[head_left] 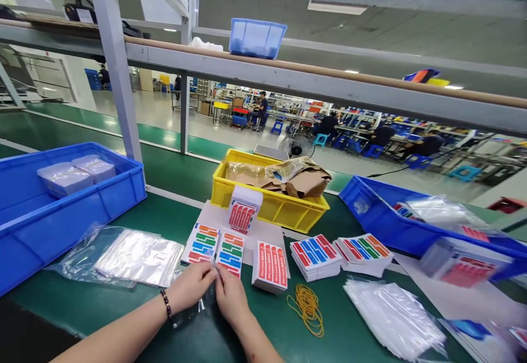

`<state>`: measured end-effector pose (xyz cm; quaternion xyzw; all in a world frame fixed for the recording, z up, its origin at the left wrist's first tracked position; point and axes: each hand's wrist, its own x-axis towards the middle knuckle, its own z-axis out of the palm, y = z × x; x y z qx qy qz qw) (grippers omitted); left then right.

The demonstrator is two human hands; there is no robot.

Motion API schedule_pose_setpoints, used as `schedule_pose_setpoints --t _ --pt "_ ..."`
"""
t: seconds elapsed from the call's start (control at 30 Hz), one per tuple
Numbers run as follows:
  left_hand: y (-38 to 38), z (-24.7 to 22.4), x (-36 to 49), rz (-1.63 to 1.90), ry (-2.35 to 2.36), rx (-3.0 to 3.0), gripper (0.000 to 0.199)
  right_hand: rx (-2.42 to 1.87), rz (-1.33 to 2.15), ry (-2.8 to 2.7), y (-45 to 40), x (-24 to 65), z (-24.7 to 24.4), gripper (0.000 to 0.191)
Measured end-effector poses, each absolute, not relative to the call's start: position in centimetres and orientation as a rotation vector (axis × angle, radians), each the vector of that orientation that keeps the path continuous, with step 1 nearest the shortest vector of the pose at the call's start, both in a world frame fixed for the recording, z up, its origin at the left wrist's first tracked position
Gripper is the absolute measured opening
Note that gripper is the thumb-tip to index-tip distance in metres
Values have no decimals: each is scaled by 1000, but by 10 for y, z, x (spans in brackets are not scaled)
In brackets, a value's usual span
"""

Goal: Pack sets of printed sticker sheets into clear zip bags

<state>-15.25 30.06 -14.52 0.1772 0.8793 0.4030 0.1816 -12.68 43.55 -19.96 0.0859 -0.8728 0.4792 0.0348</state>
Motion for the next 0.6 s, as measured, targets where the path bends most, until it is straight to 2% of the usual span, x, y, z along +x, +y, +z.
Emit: schedule_pose_setpoints --t 0.1,0.2,0.3,0.43,0.6 --pt "309 -154 -165 1341 2379 360 38 338 1186 -2791 439 -125 -198 48" --pt "312 -163 -169 1430 2288 219 36 350 1064 -2874 439 -125 -198 51" --pt "312 -169 -169 1464 2232 200 28 363 1263 -2768 440 -124 -196 45" --pt "309 -172 -166 1514 2187 230 24 267 1525 -2741 446 -126 -191 21" --pt "306 -172 -162 1476 2183 311 39 401 1741 -2720 454 -131 -200 28"
